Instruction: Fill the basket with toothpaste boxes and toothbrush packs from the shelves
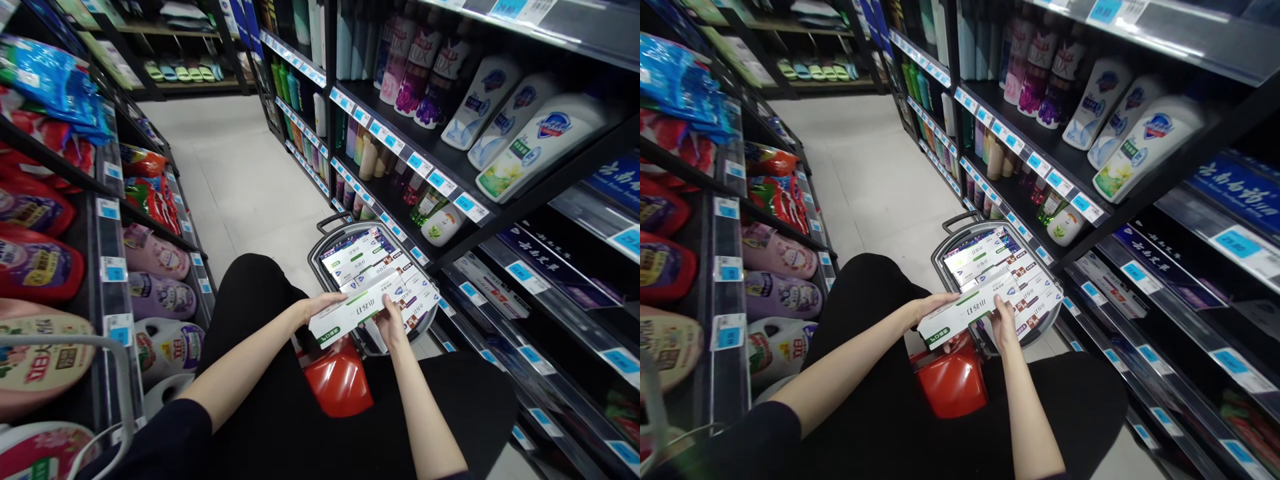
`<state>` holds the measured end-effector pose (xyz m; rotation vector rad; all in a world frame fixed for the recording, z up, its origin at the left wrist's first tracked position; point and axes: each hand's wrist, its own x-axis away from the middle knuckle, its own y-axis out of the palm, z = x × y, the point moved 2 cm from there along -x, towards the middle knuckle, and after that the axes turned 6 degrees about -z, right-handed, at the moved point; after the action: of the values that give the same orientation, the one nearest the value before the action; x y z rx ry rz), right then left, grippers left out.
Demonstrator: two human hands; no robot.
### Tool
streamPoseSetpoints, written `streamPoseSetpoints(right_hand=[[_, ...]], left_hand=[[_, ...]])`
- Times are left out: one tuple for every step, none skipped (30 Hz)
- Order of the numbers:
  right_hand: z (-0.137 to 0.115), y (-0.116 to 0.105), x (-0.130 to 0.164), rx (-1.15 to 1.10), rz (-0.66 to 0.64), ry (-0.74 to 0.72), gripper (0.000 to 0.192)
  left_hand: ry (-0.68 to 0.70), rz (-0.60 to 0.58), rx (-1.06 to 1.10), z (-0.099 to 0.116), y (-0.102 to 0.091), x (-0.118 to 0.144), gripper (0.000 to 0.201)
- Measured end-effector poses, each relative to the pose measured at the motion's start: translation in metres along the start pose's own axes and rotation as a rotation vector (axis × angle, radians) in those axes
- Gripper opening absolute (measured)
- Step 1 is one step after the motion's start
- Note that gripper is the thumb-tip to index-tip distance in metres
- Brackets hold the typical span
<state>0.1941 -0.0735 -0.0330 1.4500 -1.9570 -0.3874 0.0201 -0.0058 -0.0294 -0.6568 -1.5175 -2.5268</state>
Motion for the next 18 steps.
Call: streamPoseSetpoints(right_hand=[[0.0, 0.001, 0.0, -0.014, -0.022, 0.001, 0.052], [-0.001, 0.002, 0.001, -0.028, -0.049, 0.0, 0.051], [-0.002, 0.003, 0.002, -0.041, -0.083, 0.001, 0.051], [-0.003, 0.005, 0.002, -0.052, -0.119, 0.006, 0.051], [-0.005, 0.006, 0.002, -0.063, -0.15, 0.014, 0.052], [-0.006, 0.006, 0.002, -0.072, -0.169, 0.024, 0.052], [-0.007, 0.006, 0.002, -0.079, -0.167, 0.03, 0.053], [-0.008, 0.005, 0.001, -0.086, -0.146, 0.031, 0.053], [-0.008, 0.004, 0.0, -0.091, -0.115, 0.025, 0.054], [-0.009, 0.003, -0.001, -0.096, -0.085, 0.016, 0.055], [-0.009, 0.002, -0.002, -0.102, -0.062, 0.007, 0.056], [-0.008, 0.001, -0.003, -0.113, -0.051, 0.003, 0.057], [-0.007, 0.001, -0.004, -0.128, -0.049, 0.002, 0.056], [-0.006, 0.0, -0.004, -0.147, -0.05, 0.003, 0.055], [-0.005, 0.0, -0.005, -0.168, -0.049, 0.006, 0.054], [-0.003, -0.001, -0.005, -0.187, -0.043, 0.008, 0.053], [-0.002, -0.001, -0.006, -0.202, -0.033, 0.012, 0.052], [-0.001, -0.002, -0.006, -0.213, -0.019, 0.017, 0.052]], left_hand=[[-0.041, -0.056, -0.01, 0.002, 0.004, 0.003, 0.071], [-0.079, -0.103, -0.025, 0.004, 0.006, 0.005, 0.075], [-0.106, -0.134, -0.043, 0.006, 0.008, 0.007, 0.079], [-0.122, -0.146, -0.061, 0.007, 0.008, 0.008, 0.081], [-0.124, -0.143, -0.08, 0.008, 0.006, 0.008, 0.083], [-0.111, -0.127, -0.097, 0.009, 0.004, 0.008, 0.083], [-0.088, -0.105, -0.113, 0.008, 0.001, 0.007, 0.082], [-0.058, -0.081, -0.129, 0.007, -0.002, 0.005, 0.079], [-0.032, -0.062, -0.147, 0.005, -0.005, 0.003, 0.076], [-0.005, -0.046, -0.165, 0.003, -0.008, 0.001, 0.073], [0.021, -0.029, -0.182, 0.0, -0.011, -0.002, 0.069], [0.042, -0.011, -0.197, -0.002, -0.013, -0.005, 0.065], [0.059, 0.009, -0.21, -0.004, -0.016, -0.008, 0.062], [0.074, 0.03, -0.219, -0.006, -0.018, -0.01, 0.06], [0.086, 0.051, -0.227, -0.007, -0.02, -0.013, 0.058], [0.098, 0.067, -0.235, -0.008, -0.021, -0.015, 0.058], [0.109, 0.077, -0.247, -0.008, -0.021, -0.017, 0.059], [0.132, 0.081, -0.262, -0.008, -0.02, -0.018, 0.06]])
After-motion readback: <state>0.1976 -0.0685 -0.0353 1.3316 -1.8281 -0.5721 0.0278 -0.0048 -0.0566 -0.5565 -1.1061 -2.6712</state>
